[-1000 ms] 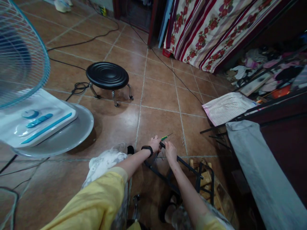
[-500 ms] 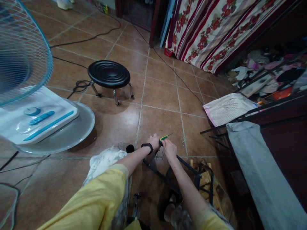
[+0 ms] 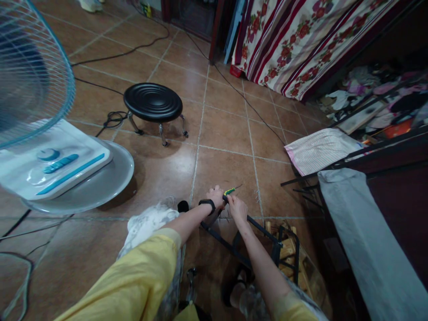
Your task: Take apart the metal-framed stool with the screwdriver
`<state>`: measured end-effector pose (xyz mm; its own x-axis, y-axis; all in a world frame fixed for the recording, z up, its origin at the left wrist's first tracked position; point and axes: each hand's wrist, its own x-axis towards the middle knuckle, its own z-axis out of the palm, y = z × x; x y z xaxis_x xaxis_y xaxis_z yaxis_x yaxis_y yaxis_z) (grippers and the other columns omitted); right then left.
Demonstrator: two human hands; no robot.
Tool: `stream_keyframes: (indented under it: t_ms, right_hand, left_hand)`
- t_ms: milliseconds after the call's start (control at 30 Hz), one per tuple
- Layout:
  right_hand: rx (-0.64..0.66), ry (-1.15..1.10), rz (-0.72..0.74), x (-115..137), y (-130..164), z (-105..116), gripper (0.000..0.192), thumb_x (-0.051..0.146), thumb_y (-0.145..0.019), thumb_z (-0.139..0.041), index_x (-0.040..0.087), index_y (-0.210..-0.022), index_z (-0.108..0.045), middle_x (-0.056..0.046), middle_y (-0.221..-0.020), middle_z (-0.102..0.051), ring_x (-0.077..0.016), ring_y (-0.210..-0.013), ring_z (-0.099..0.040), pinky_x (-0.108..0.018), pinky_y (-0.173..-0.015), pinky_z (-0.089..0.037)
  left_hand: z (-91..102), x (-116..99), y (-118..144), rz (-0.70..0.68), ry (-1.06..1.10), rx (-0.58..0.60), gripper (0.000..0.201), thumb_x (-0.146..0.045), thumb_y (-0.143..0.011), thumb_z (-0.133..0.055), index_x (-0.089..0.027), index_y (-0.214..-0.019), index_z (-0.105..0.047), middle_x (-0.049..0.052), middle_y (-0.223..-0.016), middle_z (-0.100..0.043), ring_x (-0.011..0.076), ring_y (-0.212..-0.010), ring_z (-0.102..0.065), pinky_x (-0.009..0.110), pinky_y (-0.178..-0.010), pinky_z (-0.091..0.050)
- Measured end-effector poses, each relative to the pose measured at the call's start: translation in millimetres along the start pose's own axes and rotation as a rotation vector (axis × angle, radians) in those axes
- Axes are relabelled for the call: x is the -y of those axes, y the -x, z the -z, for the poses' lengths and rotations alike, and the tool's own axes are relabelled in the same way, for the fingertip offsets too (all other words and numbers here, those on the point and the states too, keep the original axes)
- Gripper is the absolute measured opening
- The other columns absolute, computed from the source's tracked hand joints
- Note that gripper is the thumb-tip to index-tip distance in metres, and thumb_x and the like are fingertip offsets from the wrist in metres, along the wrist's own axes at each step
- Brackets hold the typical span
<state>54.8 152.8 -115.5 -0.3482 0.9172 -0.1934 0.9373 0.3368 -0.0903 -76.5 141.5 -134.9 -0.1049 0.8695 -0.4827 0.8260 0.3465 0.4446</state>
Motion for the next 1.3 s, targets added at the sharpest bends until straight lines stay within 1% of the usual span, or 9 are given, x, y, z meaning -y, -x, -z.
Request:
stream_keyframes:
  t_ms: [67,233,367,567,700,833,1067,1200,1300]
  right_hand:
    - [0.006,-0.013,-0.027,1,-2,0,0.048,0.048,-0.096,-0.025,0.024,-0.087,-0.065,-0.005,-0.084,-0.068,-0.0152,-0.076,-0.06,-0.023,-0.059,-0.03]
    - [0.009,-0.035,-0.016,2,-3,-1,0.048,0.048,-0.096,-0.026,0.023,-0.088,-0.066,-0.006,-0.085,-0.068,-0.0153,-0.076,-0.059,-0.023,-0.06,-0.03]
    - [0.009,-0.071,-0.022,1,-7,-3,0.05,0.049,-0.096,-0.025,0.023,-0.085,-0.066,-0.006,-0.083,-0.069,-0.0157,-0.075,-0.059,-0.023,-0.058,-0.028]
    - [0.013,-0.13,-0.034,0,-9,-7,0.052,0.047,-0.096,-0.022,0.022,-0.086,-0.066,-0.006,-0.083,-0.069,-0.0155,-0.075,-0.06,-0.022,-0.058,-0.03]
    - [0.047,-0.096,-0.042,0,-8,-4,0.053,0.05,-0.096,-0.021,0.023,-0.087,-0.066,-0.005,-0.085,-0.069,-0.0164,-0.078,-0.061,-0.022,-0.059,-0.032]
    - [0.084,-0.027,-0.03,1,-6,0,0.052,0.052,-0.095,-0.021,0.025,-0.092,-0.066,-0.006,-0.088,-0.069,-0.0174,-0.083,-0.062,-0.023,-0.065,-0.036]
    - [0.105,-0.009,-0.085,3,-1,1,0.055,0.051,-0.095,-0.015,0.027,-0.096,-0.065,-0.007,-0.09,-0.069,-0.0186,-0.086,-0.062,-0.026,-0.07,-0.04]
    - [0.095,-0.055,-0.133,4,1,2,0.052,0.054,-0.094,-0.021,0.022,-0.096,-0.061,-0.009,-0.089,-0.068,-0.0198,-0.085,-0.062,-0.027,-0.071,-0.04]
    - [0.042,-0.189,-0.118,0,4,3,0.045,0.053,-0.093,-0.026,0.021,-0.108,-0.055,-0.007,-0.092,-0.067,-0.0195,-0.084,-0.062,-0.027,-0.069,-0.04]
  left_hand:
    - [1.1,-2,1,0.019,0.012,0.015,0.062,-0.039,-0.054,-0.077,-0.028,-0.109,-0.052,0.006,-0.128,-0.038,0.032,-0.114,-0.043,0.044,-0.085,-0.044]
    - [2.0,-6,0,0.079,0.028,0.03,0.062,-0.032,-0.053,-0.078,-0.028,-0.109,-0.052,0.006,-0.129,-0.037,0.0324,-0.115,-0.041,0.046,-0.086,-0.043]
    - [1.6,-4,0,0.053,0.034,0.025,0.063,-0.033,-0.053,-0.078,-0.028,-0.11,-0.052,0.006,-0.131,-0.034,0.0332,-0.117,-0.039,0.046,-0.087,-0.042]
    - [1.5,0,-1,0.02,0.031,0.021,0.064,-0.032,-0.053,-0.079,-0.028,-0.11,-0.051,0.007,-0.13,-0.035,0.0325,-0.116,-0.041,0.043,-0.088,-0.041]
    - [1.3,1,0,0.003,0.021,0.015,0.066,-0.034,-0.052,-0.08,-0.028,-0.11,-0.051,0.007,-0.129,-0.036,0.032,-0.115,-0.043,0.041,-0.088,-0.042]
    - [-1.3,0,0,0.011,0.007,-0.003,0.064,-0.035,-0.052,-0.08,-0.028,-0.109,-0.052,0.006,-0.128,-0.037,0.03,-0.112,-0.045,0.039,-0.088,-0.043]
    - [-8.9,3,-3,-0.026,0.004,-0.03,0.063,-0.037,-0.052,-0.08,-0.028,-0.108,-0.053,0.006,-0.124,-0.04,0.0301,-0.109,-0.046,0.038,-0.085,-0.044]
    - [-6.6,2,-3,-0.016,0.003,-0.013,0.066,-0.036,-0.051,-0.081,-0.028,-0.11,-0.052,0.006,-0.126,-0.039,0.0305,-0.111,-0.045,0.039,-0.087,-0.043]
    - [-4.9,2,-3,-0.018,-0.003,0.001,0.067,-0.036,-0.051,-0.081,-0.028,-0.111,-0.052,0.007,-0.126,-0.039,0.031,-0.112,-0.045,0.039,-0.087,-0.043]
